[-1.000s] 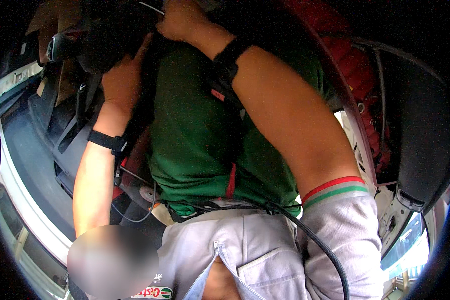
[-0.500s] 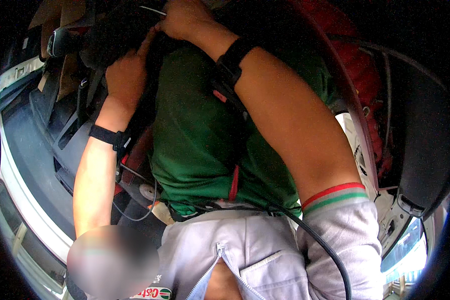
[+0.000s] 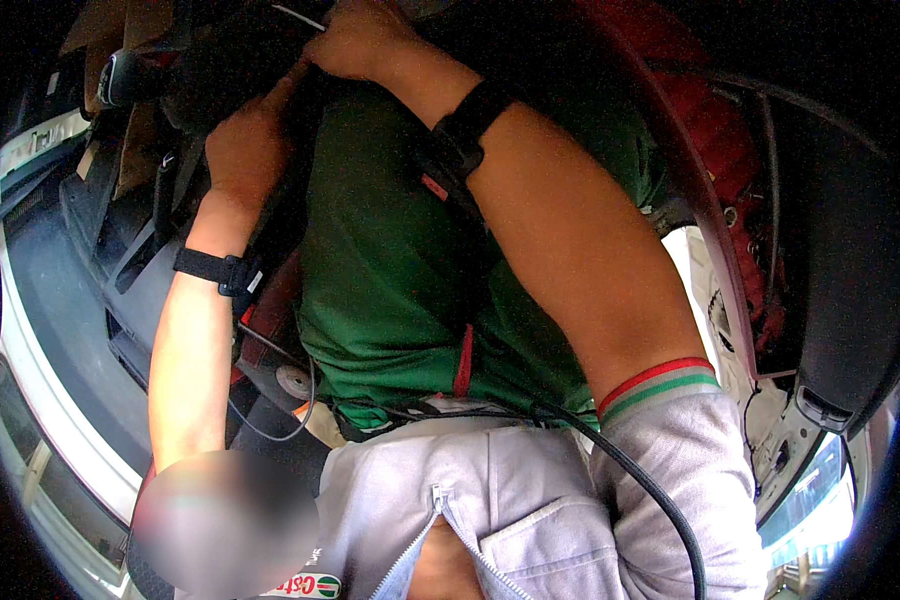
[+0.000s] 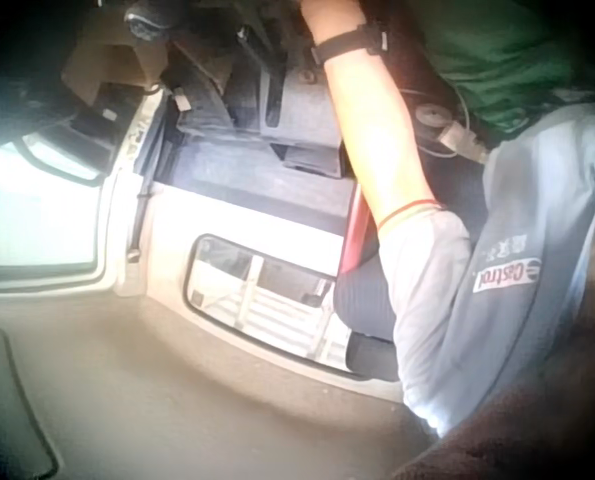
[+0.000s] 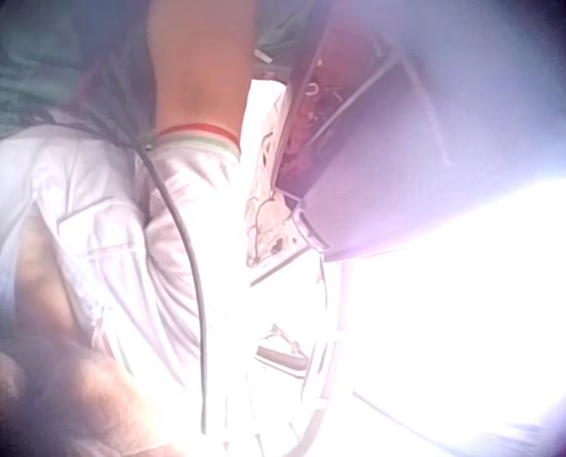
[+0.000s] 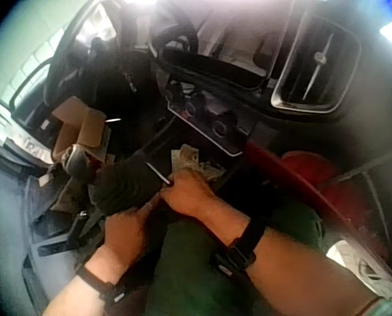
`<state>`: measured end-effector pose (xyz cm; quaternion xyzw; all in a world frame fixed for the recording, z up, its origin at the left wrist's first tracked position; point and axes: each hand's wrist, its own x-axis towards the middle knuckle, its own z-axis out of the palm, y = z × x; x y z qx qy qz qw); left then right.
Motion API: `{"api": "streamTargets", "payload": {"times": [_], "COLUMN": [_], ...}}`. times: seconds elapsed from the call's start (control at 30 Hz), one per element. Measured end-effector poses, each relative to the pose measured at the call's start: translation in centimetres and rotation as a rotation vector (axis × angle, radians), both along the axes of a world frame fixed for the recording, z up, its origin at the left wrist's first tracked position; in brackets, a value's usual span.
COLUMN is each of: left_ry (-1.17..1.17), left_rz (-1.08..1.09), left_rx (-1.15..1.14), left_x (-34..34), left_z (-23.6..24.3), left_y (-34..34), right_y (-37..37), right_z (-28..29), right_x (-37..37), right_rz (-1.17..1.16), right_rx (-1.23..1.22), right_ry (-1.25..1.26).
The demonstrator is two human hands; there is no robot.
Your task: The person works inside a vehicle cabin, reaching into the center console and dashboard area to handle wires, reach into a small compartment, and use a tool to work on internal components.
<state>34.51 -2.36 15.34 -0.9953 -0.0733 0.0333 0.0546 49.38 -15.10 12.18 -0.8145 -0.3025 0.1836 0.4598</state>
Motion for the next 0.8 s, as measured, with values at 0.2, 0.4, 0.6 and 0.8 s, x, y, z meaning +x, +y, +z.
{"api": "streamTargets", "payload": {"times": [0.2,0.4,0.6,0.8], "left_ry": [-0.061,-0.071,-0.037,-0.046], "left_rz": [-0.028,-0.042,-0.046,-0.045], "left_rx": [-0.058,-0.037,-0.043,-0.053], "left_x": [-0.1,0.1,0.2,0.2], "left_z": [-0.3,-0.7,-0.7,-0.9], "left_y": [0.4,0.7,0.8,0.5], "right_y": [0.0,0.2,1.2,1.0], "right_z": [-0.2,-1.1,-1.8,-1.5], "right_x": [0.3,0.8,0.5,1.1], "right_rz": [0.071,0.089,0.008,0.004], "right_rx": [0.025,0.083,0.032,0.009], "right_ry": [0.071,0.067,0.068,0.099]}}
